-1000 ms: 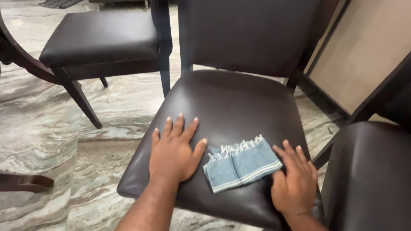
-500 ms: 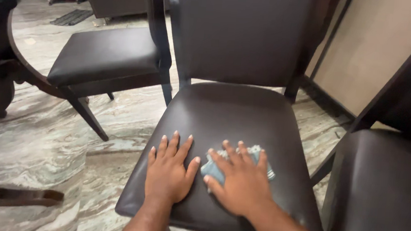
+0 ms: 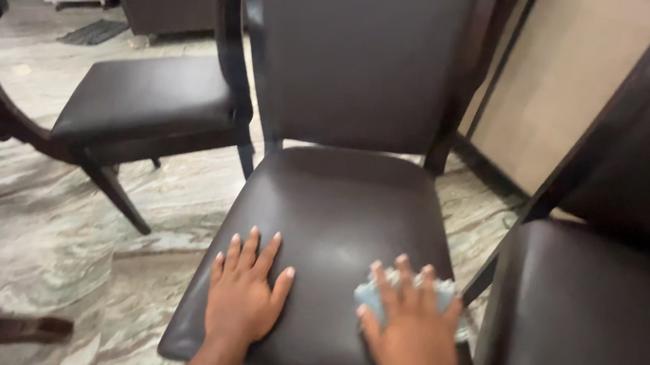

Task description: The person wipes the seat and backrest of a dark brown dining chair using a blue cloth. They systematically clean the surface of the chair, moving from the seat to the backrest and then to the adjacent chair.

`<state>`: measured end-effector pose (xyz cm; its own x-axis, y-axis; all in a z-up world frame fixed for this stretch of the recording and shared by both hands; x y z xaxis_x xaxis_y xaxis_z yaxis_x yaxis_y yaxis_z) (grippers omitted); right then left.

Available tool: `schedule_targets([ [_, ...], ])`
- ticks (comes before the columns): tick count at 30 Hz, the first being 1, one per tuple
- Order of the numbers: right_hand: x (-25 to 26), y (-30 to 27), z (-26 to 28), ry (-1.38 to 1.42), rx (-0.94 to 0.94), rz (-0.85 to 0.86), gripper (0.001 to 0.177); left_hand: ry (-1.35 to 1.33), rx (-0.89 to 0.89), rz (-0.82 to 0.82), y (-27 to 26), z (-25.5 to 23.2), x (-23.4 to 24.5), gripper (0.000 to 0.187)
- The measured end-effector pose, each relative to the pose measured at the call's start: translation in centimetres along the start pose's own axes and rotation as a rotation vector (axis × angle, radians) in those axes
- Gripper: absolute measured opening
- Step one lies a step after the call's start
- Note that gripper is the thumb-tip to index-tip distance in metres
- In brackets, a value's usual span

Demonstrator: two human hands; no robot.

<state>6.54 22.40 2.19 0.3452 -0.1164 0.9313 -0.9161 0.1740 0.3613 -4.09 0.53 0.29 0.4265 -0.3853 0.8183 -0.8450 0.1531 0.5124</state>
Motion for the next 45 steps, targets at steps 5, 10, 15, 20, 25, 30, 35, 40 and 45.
schedule_targets([
  [5,0.4,-0.5,2.8,0.169,0.175,0.044,0.072,0.017,-0.024,-0.041,-0.7,0.4,-0.1,0.063],
  [10,-0.2,3.7,1.5,0.199,0.166,0.102,0.073,0.019,-0.019,-0.033,-0.5,0.5,-0.4,0.064],
  [15,-0.1,5.3,-0.7,0.152,-0.227,0.156,0.077,0.027,-0.034,-0.037,-0.1,0.4,-0.3,0.067],
  [20,0.3,3.3,-0.4,0.093,-0.221,0.18,0.075,0.018,-0.014,-0.014,-0.1,0.3,-0.5,0.067],
  [25,0.5,1.9,-0.2,0.075,-0.2,0.185,0.075,0.02,-0.018,-0.019,-0.3,0.3,-0.3,0.067],
  [30,0.5,2.3,0.0,0.046,-0.209,0.238,0.076,0.025,0.002,0.025,0.0,0.2,-0.2,0.067],
  [35,-0.2,4.1,-0.5,0.073,-0.21,0.274,0.077,-0.006,-0.017,-0.098,0.1,-0.5,0.2,0.064],
  [40,-1.9,7.5,-1.5,0.087,-0.241,0.312,0.078,-0.007,-0.033,-0.152,0.4,-0.9,0.3,0.063],
  [45,-4.0,12.2,-2.5,0.08,-0.278,0.354,0.079,-0.023,-0.028,-0.212,0.4,-0.7,-0.5,0.066],
])
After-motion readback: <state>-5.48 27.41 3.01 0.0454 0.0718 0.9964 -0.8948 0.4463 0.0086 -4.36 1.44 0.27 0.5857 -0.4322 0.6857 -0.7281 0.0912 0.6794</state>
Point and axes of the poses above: each hand's wrist, its own y-axis towards the middle knuckle, its own x-axis out of the back of the hand, z = x × y, the point moved 5 cm from there along y, towards the middle knuckle, and after that the axes turned 9 degrees about -z, right-handed, at the moved point
